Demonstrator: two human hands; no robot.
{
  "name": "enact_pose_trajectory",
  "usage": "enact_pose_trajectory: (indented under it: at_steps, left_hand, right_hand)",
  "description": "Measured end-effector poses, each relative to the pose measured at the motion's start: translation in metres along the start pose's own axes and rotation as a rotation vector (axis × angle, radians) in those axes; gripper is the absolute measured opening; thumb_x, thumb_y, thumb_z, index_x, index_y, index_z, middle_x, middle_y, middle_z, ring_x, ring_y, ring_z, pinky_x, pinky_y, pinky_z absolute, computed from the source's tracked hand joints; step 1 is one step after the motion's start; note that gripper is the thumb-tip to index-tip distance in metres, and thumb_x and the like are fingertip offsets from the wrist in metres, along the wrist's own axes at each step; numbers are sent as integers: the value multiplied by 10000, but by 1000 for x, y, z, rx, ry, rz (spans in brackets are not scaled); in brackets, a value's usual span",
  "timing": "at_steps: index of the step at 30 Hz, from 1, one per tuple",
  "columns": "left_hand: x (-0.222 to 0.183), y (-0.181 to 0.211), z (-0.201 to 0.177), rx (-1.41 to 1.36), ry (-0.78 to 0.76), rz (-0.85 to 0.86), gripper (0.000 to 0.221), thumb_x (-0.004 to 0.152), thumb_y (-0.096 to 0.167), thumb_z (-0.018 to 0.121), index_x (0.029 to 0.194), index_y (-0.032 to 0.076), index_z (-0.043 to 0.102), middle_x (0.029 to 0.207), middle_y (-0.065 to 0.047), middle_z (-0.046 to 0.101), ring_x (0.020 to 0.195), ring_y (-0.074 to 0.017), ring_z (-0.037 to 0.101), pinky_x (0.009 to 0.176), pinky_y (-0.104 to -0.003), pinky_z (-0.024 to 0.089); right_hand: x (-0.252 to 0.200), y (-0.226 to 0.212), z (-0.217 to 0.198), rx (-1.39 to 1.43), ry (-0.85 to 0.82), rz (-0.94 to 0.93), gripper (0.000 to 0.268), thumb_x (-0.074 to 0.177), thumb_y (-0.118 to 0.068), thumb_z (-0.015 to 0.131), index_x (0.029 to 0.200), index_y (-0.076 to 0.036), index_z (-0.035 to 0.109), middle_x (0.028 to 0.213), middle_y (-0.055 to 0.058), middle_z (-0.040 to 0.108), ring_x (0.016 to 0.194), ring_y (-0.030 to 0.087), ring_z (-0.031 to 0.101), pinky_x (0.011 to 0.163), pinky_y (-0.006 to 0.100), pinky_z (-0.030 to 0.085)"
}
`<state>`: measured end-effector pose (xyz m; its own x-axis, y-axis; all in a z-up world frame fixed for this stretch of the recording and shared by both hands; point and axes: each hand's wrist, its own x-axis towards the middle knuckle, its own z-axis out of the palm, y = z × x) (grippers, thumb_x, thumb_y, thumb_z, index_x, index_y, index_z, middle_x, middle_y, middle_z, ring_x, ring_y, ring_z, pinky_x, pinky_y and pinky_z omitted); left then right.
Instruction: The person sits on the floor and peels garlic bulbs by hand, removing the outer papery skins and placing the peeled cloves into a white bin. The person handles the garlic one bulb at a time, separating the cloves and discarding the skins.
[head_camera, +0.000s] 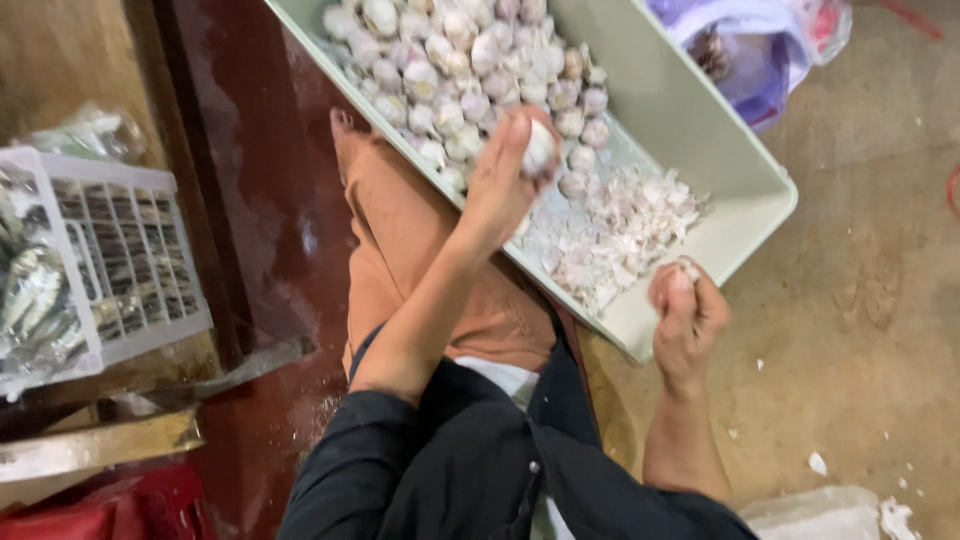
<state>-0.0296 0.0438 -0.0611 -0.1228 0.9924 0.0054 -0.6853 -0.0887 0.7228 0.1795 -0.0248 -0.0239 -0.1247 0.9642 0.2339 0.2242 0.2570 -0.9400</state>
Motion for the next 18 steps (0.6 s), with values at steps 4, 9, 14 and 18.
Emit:
enact_pose_trajectory:
  at_steps: [4, 9, 14, 18]
  left_hand:
    - [-13, -36, -8, -311, -190, -276, 420, 977, 434, 352, 1227, 115, 467, 1002, -125, 623, 794, -192, 611, 591, -245, 420]
    - [-29, -16, 15, -420, -309, -308, 445, 993, 227, 414, 1371, 6, 336, 1106, -199, 599, 989, -282, 630, 826, -327, 552]
    - [-42, -10, 33, -132, -287, -228, 440, 977, 230, 468, 1342, -1, 384, 1102, -163, 592, 939, -218, 631, 801, -320, 561]
    - [-47, -5, 37, 52, -289, -141, 459, 937, 252, 548, 1309, 19, 414, 1156, -139, 568, 925, -164, 622, 765, -288, 565]
  right_hand:
    - [22, 6, -6, -796, -256, 293, 226, 951, -166, 489, 1057, 26, 543, 889, 199, 545, 795, 413, 584, 632, 532, 462]
    - [27, 1, -12, -526, -6, -297, 50, 908, -34, 658, 899, 14, 669, 948, 145, 613, 894, 327, 607, 771, 373, 487]
    - [39, -36, 11, -465, 37, -557, 226, 774, 0, 775, 965, 66, 674, 991, 171, 586, 864, 301, 601, 741, 356, 516]
    - [42, -36, 19, -500, 22, -631, 99, 789, 20, 750, 880, 18, 712, 891, 112, 627, 755, 247, 626, 641, 307, 535]
